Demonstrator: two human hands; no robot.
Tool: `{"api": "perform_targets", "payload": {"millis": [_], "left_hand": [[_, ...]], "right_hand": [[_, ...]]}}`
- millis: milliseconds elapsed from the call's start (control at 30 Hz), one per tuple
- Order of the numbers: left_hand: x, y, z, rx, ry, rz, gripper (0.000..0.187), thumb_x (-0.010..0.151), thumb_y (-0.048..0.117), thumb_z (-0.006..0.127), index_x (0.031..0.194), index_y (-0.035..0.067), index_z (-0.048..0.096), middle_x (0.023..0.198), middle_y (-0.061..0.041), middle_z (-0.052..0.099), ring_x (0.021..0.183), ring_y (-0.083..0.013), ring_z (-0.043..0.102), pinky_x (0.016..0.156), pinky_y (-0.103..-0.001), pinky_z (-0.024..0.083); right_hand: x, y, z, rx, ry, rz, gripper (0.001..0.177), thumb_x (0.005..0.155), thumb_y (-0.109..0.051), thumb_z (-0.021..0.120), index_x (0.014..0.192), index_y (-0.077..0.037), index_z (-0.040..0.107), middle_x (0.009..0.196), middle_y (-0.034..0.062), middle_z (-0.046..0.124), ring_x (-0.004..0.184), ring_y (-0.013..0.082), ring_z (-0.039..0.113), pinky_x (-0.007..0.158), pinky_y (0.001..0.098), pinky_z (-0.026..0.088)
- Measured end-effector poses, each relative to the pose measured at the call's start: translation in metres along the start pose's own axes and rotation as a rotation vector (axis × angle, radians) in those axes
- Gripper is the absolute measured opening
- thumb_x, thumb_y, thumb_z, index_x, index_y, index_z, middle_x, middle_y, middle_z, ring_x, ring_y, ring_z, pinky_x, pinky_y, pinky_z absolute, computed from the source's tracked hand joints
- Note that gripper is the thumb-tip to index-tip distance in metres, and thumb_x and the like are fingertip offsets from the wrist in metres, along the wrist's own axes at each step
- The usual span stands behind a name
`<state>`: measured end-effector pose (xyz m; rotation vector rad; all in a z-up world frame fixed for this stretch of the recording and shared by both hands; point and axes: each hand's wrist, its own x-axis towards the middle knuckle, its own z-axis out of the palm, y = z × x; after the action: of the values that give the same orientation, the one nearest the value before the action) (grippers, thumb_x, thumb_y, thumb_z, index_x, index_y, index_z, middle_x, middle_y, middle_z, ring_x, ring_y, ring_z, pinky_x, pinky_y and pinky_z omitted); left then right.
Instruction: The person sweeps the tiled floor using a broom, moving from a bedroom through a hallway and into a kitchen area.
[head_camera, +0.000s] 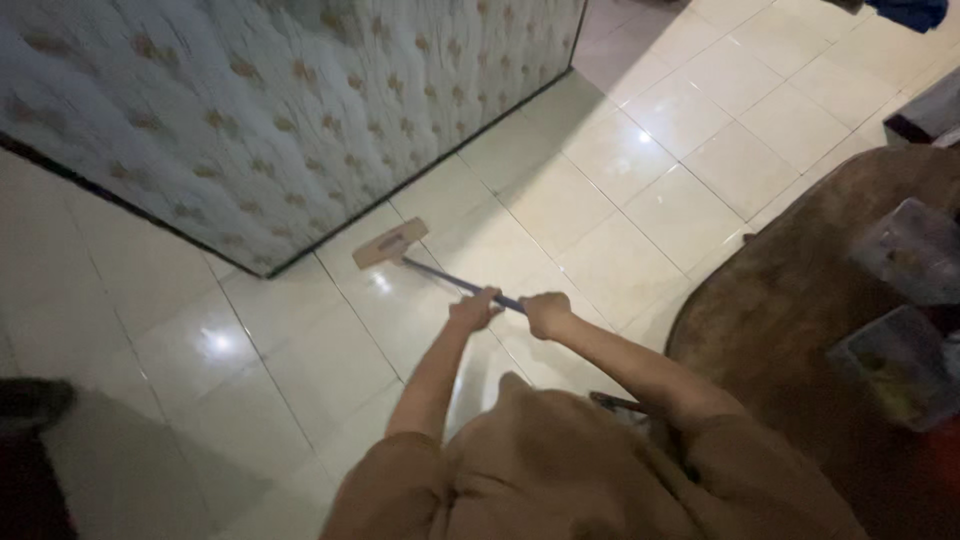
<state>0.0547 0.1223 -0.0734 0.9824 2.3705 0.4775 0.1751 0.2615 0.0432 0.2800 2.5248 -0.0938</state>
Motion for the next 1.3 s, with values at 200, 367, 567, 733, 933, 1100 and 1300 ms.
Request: {"api": "perform_targets", "payload": {"millis": [200,367,567,733,933,1100,1300], "left_hand": [[-0.029,-0.03,-0.041,0.134,0.041,0.114,0.038,0.096,0.051,0.064,0.123,0.024,0.063,0.125,-0.002,0.066,0.119,-0.0333,0.061,0.092,-0.06,0.049],[-0.071,-0.058,-0.096,0.158,0.005,0.071,0.031,0.094,0.047,0.064,0.114,0.024,0.067,0.112,0.0,0.072,0.114,-0.0289,0.064,0.09,-0.061,0.047],[-0.112,-0.127,-0.084,0.129,0.127,0.041,0.026,0.092,0.042,0.068,0.106,0.02,0.066,0.11,-0.002,0.072,0.106,-0.0327,0.066,0.084,-0.053,0.052],[-0.146,-0.164,-0.101,0.061,0.267,0.107,0.022,0.093,0.034,0.07,0.103,0.015,0.064,0.108,-0.007,0.071,0.098,-0.0355,0.069,0.079,-0.051,0.054],[-0.175,-0.175,-0.142,0.132,0.199,0.109,0.02,0.089,0.032,0.072,0.1,0.016,0.066,0.1,-0.005,0.073,0.099,-0.0342,0.068,0.077,-0.055,0.053],[-0.161,-0.149,-0.144,0.145,0.179,0.213,0.013,0.09,0.027,0.069,0.099,0.018,0.067,0.097,-0.002,0.074,0.099,-0.031,0.069,0.077,-0.061,0.048],[-0.099,-0.073,-0.137,0.177,0.126,0.344,0.012,0.092,0.031,0.07,0.098,0.021,0.069,0.093,-0.003,0.074,0.097,-0.0296,0.069,0.076,-0.057,0.05]], "right_hand": [[0.02,-0.024,-0.032,-0.003,-0.017,-0.061,0.037,0.083,-0.014,0.063,0.118,-0.026,0.069,0.11,0.0045,0.075,0.105,0.0255,0.073,0.082,0.0434,0.058],[0.023,-0.073,-0.066,-0.021,-0.034,-0.102,0.036,0.083,-0.014,0.062,0.115,-0.028,0.071,0.11,0.0035,0.076,0.106,0.0257,0.072,0.084,0.0432,0.056],[0.035,-0.158,-0.044,-0.062,-0.053,-0.16,0.038,0.083,-0.012,0.065,0.118,-0.025,0.068,0.109,0.0058,0.075,0.104,0.0268,0.072,0.083,0.0425,0.057],[0.029,-0.207,-0.065,-0.085,0.031,-0.232,0.034,0.082,-0.012,0.067,0.114,-0.021,0.071,0.103,0.0063,0.076,0.099,0.0272,0.074,0.078,0.0429,0.058],[0.022,-0.251,-0.074,-0.206,0.101,-0.279,0.02,0.085,-0.013,0.067,0.102,-0.013,0.078,0.098,0.011,0.078,0.094,0.0288,0.076,0.075,0.0404,0.059],[0.014,-0.231,-0.08,-0.185,0.059,-0.159,0.023,0.086,-0.014,0.067,0.107,-0.015,0.077,0.102,0.0094,0.076,0.098,0.0285,0.075,0.077,0.0409,0.059],[-0.026,-0.151,-0.105,-0.162,0.017,-0.002,0.026,0.087,-0.013,0.065,0.11,-0.013,0.076,0.106,0.0096,0.078,0.1,0.0269,0.075,0.079,0.0399,0.058]]}}
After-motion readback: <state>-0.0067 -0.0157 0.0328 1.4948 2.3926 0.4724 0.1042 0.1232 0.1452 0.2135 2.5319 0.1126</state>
